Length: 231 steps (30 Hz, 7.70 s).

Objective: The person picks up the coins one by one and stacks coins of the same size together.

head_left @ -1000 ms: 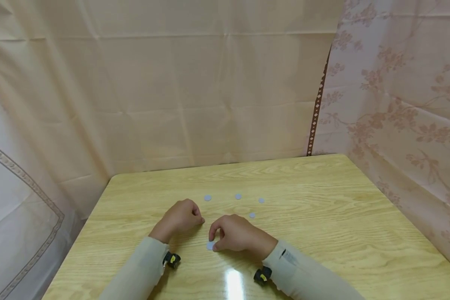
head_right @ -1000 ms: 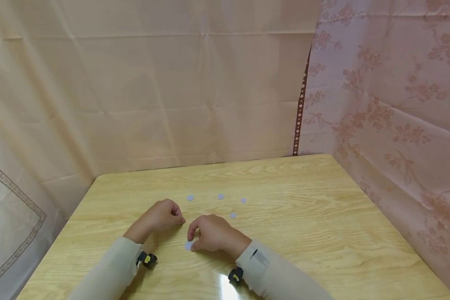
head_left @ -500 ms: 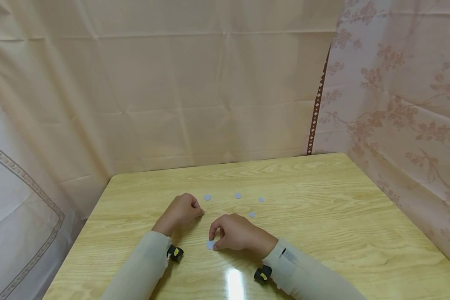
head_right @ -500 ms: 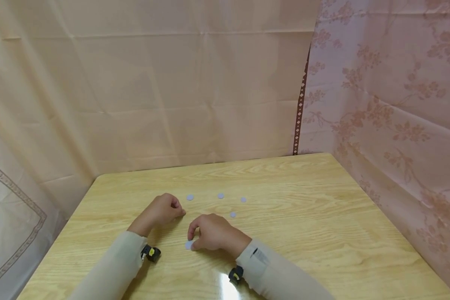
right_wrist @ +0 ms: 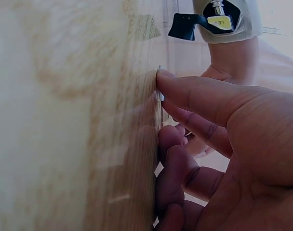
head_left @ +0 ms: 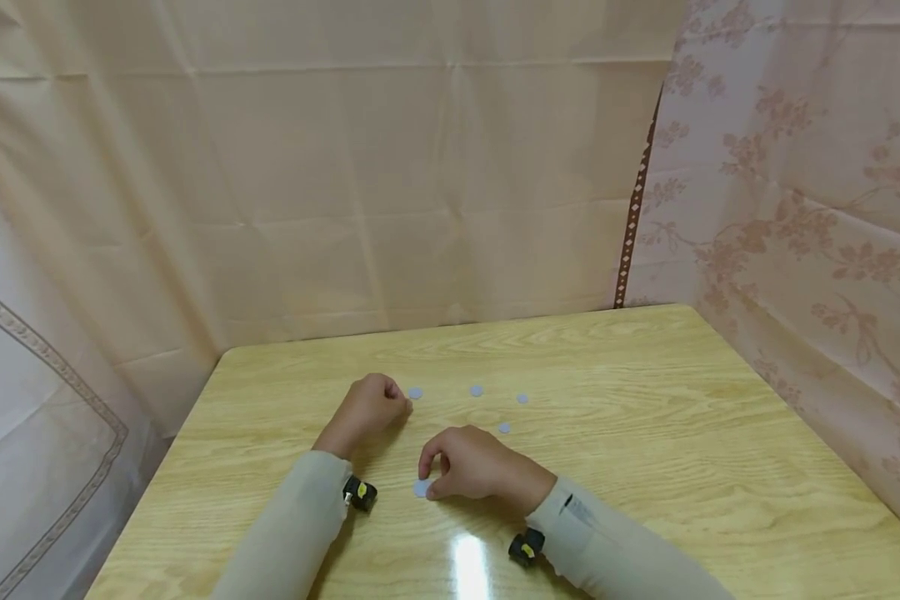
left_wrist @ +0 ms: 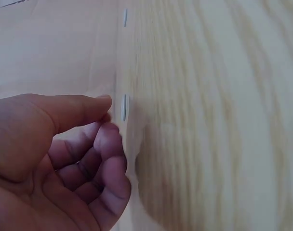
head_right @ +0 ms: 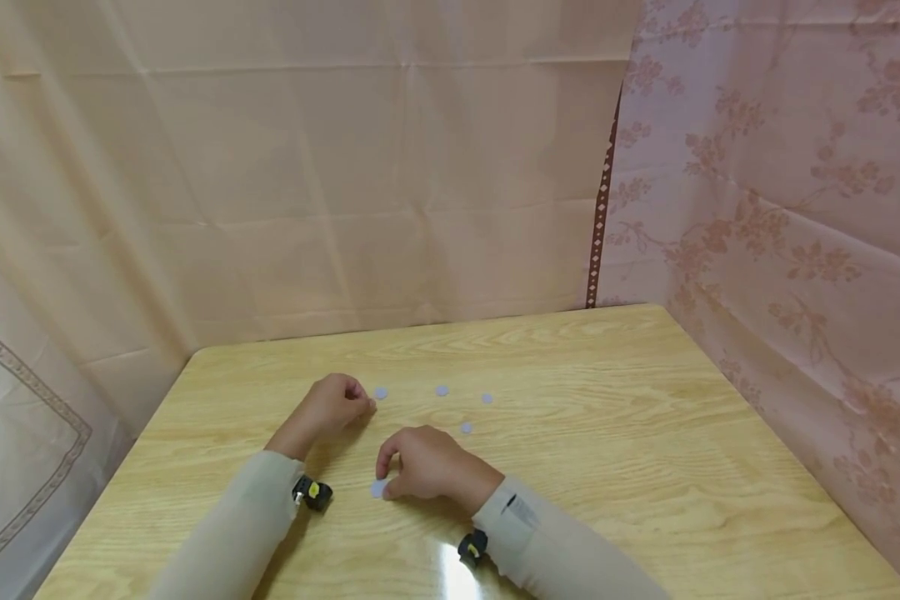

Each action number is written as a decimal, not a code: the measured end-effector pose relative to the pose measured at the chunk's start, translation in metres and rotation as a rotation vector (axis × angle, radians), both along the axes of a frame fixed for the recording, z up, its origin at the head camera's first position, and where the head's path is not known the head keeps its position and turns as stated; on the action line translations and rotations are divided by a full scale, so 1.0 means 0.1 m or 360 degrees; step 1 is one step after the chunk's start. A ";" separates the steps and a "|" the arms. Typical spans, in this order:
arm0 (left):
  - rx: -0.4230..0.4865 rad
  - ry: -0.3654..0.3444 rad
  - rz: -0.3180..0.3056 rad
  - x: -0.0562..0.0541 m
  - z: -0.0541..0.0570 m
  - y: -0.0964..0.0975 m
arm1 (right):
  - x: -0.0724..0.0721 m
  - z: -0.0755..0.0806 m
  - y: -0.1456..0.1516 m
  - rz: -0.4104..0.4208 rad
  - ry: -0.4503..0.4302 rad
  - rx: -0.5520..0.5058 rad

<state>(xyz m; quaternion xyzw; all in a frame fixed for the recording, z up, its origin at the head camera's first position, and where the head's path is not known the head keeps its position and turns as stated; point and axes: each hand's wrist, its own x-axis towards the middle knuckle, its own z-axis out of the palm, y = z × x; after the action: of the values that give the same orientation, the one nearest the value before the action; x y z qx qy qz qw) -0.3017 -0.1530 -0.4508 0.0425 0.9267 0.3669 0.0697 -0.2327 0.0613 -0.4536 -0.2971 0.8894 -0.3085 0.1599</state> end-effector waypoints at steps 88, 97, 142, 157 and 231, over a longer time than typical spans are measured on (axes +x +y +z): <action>0.0134 -0.0088 0.0045 -0.19 0.02 0.04 | -0.02 -0.02 0.01 0.0016 0.0003 -0.0013; 0.0130 -0.0037 -0.0020 -0.19 -0.03 -0.02 | -0.01 -0.02 0.02 0.0039 -0.0002 -0.0043; 0.0706 -0.0190 0.0032 0.08 -0.06 -0.34 | -0.02 -0.03 0.03 0.0015 -0.0055 -0.0059; 0.0648 -0.0262 0.0013 0.19 -0.02 -0.34 | -0.01 -0.03 0.03 0.0020 -0.0073 -0.0081; 0.0571 -0.0367 -0.0454 0.60 0.00 -0.33 | 0.01 -0.01 0.03 -0.0008 0.0004 -0.0065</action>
<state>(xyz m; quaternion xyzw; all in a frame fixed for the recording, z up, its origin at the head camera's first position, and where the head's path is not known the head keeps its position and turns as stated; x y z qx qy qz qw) -0.2415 -0.1861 -0.4507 0.1425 0.8172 0.5144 0.2172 -0.2313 0.0645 -0.4546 -0.2984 0.8839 -0.3265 0.1520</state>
